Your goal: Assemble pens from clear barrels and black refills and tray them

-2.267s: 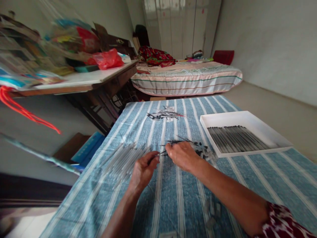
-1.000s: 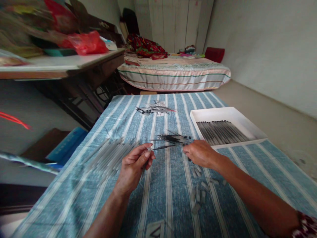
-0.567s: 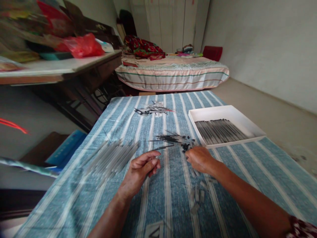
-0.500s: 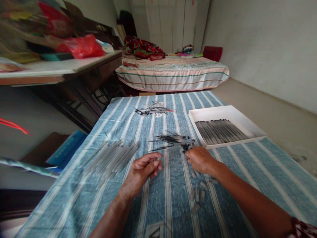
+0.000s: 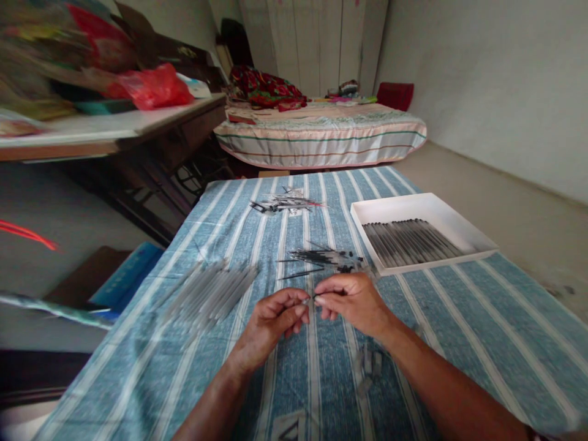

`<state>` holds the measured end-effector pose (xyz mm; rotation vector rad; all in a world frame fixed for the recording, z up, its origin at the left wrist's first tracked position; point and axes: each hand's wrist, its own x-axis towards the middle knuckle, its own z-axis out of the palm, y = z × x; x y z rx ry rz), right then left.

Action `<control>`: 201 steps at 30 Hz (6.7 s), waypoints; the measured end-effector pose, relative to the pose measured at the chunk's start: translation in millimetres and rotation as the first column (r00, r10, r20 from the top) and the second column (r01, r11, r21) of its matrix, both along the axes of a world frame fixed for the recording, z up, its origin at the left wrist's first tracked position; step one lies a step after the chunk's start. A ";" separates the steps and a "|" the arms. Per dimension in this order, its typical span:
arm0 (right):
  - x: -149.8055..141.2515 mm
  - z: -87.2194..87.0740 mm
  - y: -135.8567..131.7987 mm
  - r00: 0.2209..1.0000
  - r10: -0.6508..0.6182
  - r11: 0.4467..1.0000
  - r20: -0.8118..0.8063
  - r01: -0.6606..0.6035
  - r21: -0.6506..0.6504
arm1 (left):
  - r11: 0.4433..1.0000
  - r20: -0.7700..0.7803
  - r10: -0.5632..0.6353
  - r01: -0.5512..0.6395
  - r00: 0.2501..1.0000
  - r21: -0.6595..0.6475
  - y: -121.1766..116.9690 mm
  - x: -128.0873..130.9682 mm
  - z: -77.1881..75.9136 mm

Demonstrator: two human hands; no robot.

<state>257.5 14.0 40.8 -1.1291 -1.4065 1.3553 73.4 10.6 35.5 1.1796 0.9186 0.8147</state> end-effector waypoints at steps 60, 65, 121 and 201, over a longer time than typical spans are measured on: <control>11.2 2.6 -1.6 0.855 0.320 0.940 0.408 -0.339 -0.027 | 0.979 -0.151 -0.136 0.156 0.979 0.128 -5.7 4.8 -2.9; 7.3 6.2 -4.2 0.796 0.271 0.954 0.541 -0.298 -0.039 | 0.979 -0.168 -0.133 0.156 0.977 0.131 -6.6 5.9 -0.9; 4.7 -0.7 -5.1 0.925 0.114 0.991 0.363 -0.080 -0.109 | 0.808 -0.612 -0.005 0.364 0.791 0.464 2.8 -0.9 2.1; 82.4 -24.1 -43.3 0.329 0.007 0.996 0.944 0.083 -0.037 | 0.957 -0.022 0.281 -0.282 0.959 -0.071 10.5 3.9 -9.6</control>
